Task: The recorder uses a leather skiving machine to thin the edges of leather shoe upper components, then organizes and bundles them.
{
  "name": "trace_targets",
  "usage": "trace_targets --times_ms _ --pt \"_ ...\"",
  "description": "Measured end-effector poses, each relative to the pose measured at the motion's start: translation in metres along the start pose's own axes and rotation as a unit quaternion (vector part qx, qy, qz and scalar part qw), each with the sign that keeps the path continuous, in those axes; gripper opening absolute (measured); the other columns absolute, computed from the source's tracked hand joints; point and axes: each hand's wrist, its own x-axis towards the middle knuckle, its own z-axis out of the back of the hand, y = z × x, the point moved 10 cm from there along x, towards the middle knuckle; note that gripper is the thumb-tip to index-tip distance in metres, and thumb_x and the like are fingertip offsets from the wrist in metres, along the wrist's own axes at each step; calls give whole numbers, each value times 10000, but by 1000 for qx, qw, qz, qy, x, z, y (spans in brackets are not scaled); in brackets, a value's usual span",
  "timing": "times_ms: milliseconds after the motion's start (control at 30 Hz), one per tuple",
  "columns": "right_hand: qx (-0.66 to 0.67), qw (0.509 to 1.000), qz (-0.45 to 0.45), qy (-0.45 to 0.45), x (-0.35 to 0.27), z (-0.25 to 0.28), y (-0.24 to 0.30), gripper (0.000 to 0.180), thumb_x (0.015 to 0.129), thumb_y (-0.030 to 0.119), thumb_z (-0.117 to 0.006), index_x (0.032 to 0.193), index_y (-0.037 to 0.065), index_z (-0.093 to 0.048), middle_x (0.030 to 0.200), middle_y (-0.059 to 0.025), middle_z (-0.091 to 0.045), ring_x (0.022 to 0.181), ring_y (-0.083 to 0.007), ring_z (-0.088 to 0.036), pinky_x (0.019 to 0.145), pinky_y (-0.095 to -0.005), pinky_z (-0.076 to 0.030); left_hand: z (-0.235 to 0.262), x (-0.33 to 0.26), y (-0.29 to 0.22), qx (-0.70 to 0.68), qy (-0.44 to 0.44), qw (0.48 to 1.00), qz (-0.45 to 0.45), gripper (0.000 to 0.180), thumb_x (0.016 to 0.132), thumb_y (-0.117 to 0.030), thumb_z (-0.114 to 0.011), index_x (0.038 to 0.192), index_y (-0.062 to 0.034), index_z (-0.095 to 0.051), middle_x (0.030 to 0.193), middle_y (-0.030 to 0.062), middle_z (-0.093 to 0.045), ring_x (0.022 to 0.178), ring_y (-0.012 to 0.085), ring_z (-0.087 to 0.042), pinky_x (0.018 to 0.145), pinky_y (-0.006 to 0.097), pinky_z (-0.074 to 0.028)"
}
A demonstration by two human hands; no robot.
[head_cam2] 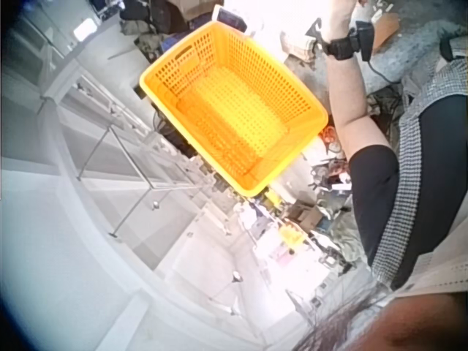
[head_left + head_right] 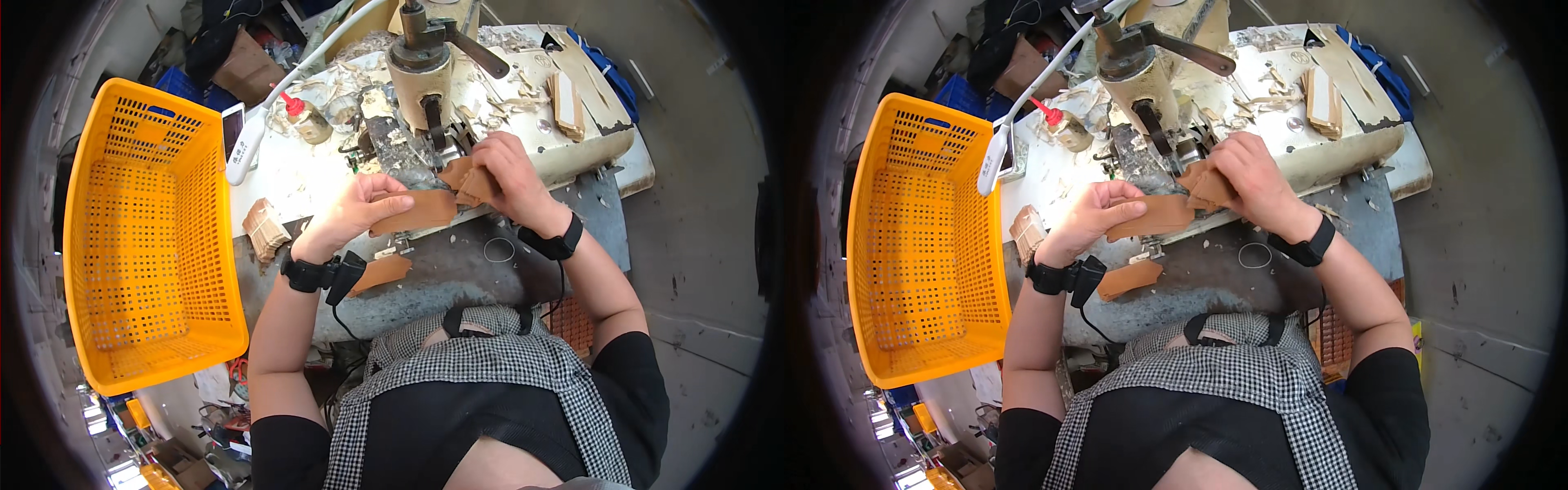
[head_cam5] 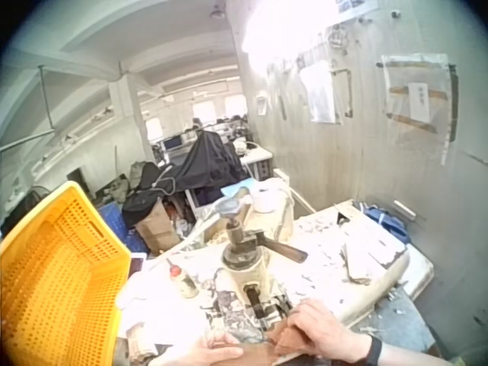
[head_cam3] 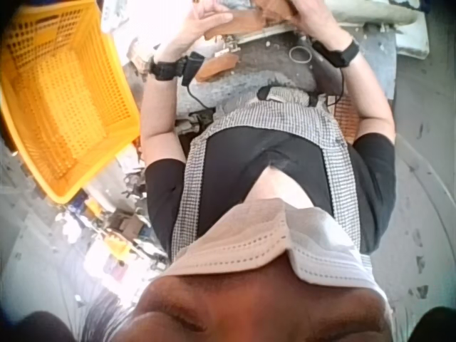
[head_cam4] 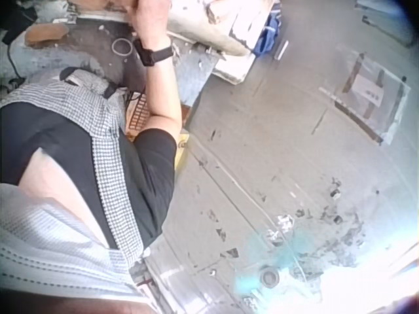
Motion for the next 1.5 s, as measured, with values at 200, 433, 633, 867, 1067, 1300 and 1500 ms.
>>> trace_targets --times_ms 200,433,633,867,1067,1300,1500 --pt "62 995 -66 -51 -8 18 -14 526 592 -73 -696 1067 59 -511 928 -115 -547 840 -320 -495 731 -379 -431 17 -3 12 -20 -13 1000 11 198 934 -237 -632 896 -45 -653 749 -58 -619 647 -20 -530 563 152 -421" --pt "19 1000 9 3 2 4 6 465 647 15 -765 1035 63 -513 999 -111 -557 935 -309 -528 810 -370 -430 13 5 4 68 -61 994 55 250 913 -289 -659 856 -46 -641 646 -46 -576 478 -9 -448 408 160 -307" --pt "3 1000 -15 14 -5 1 -5 594 536 1 -777 1062 73 -510 1044 -111 -555 1033 -336 -509 861 -383 -424 1 3 0 -10 1 1000 5 178 909 -228 -664 894 -54 -632 676 -40 -589 501 -4 -468 414 161 -324" --pt "111 988 -102 -35 -5 13 -14 437 633 -61 -643 1047 39 -540 927 -126 -556 896 -341 -520 801 -378 -428 16 -4 5 -63 -28 998 -9 172 893 -237 -689 886 -72 -639 676 -55 -581 519 7 -481 437 173 -361" --pt "72 993 -92 9 -2 2 -8 446 609 -72 -626 1032 44 -543 928 -128 -554 911 -338 -521 798 -372 -432 12 -4 6 -65 -17 998 -2 171 890 -235 -691 855 -77 -636 672 -55 -581 517 10 -487 429 174 -369" --pt "42 998 -36 28 1 2 3 475 570 -33 -733 987 72 -530 1054 -117 -543 981 -332 -518 867 -406 -428 14 9 -4 -33 -97 995 -2 206 866 -188 -713 922 -43 -577 696 7 -621 480 19 -504 411 159 -380" --pt "-61 996 8 62 2 -4 6 522 550 14 -787 991 94 -520 1039 -100 -531 989 -328 -512 890 -388 -423 9 10 -8 -44 -95 994 -11 203 878 -163 -695 943 -29 -558 688 16 -622 490 35 -527 433 166 -408"
